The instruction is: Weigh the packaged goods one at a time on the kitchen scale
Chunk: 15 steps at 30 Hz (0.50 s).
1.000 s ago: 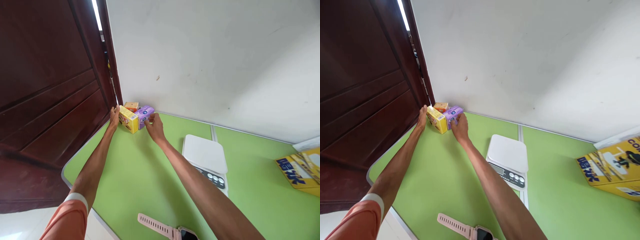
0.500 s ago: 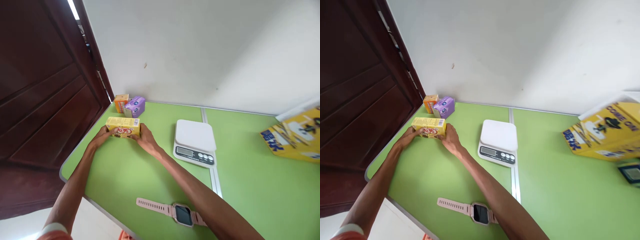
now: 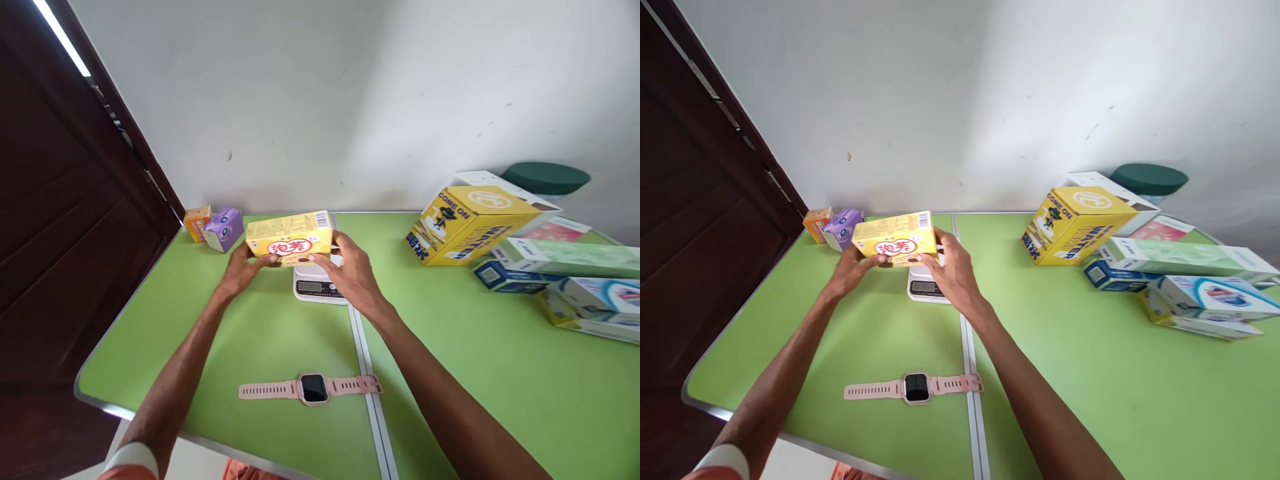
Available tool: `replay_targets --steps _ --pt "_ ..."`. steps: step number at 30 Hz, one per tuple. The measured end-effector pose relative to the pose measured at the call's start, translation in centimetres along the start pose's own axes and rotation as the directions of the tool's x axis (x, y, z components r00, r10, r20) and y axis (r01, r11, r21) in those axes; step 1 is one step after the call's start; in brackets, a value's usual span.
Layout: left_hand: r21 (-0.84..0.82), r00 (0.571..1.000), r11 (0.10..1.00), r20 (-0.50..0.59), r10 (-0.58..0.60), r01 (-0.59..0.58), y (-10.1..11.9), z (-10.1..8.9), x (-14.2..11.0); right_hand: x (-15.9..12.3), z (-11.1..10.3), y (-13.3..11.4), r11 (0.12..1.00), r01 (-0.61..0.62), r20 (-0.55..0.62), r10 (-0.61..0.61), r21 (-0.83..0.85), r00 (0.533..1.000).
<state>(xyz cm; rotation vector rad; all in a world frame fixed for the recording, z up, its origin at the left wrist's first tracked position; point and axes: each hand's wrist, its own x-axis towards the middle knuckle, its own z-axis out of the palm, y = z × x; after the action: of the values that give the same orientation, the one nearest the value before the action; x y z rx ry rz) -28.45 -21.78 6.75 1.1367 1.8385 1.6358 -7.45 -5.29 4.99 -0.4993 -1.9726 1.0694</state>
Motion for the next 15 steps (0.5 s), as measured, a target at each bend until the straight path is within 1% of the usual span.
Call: replay_targets --steps 2,3,4,6,8,10,13,15 --pt "-0.035 0.999 0.999 0.040 0.015 -0.013 -1.3 3.5 1.4 -0.6 -2.2 2.1 0.998 -0.046 -0.069 0.043 -0.038 0.997" --pt "-0.037 0.998 0.999 0.056 0.025 -0.023 -1.9 5.0 2.0 -0.9 -3.0 3.1 0.996 -0.072 -0.093 0.067 -0.047 0.993" --pt "-0.028 0.997 0.999 0.068 0.035 -0.033 -2.4 6.2 2.5 -1.2 -3.6 4.1 0.994 -0.100 -0.112 0.094 -0.050 0.989" --pt "0.010 0.995 0.999 0.082 0.052 -0.053 -3.1 7.8 3.1 -1.8 -4.3 5.7 0.988 -0.146 -0.136 0.138 -0.046 0.981" --pt "0.048 0.995 0.997 0.079 0.058 -0.062 -3.4 8.4 3.5 -2.2 -4.4 6.8 0.986 -0.163 -0.154 0.156 -0.034 0.976" --pt "0.073 0.995 0.995 0.075 0.059 -0.064 -3.5 8.5 3.5 -2.5 -4.0 7.3 0.988 -0.155 -0.169 0.152 -0.005 0.974" --pt "0.092 0.995 0.992 0.058 0.078 -0.083 -3.7 8.5 2.7 -2.9 -3.3 7.6 0.989 -0.142 -0.193 0.149 0.051 0.970" --pt "0.059 0.995 0.993 0.019 0.102 -0.103 -4.1 8.7 1.8 -3.3 -3.0 7.8 0.984 -0.158 -0.208 0.172 0.085 0.963"
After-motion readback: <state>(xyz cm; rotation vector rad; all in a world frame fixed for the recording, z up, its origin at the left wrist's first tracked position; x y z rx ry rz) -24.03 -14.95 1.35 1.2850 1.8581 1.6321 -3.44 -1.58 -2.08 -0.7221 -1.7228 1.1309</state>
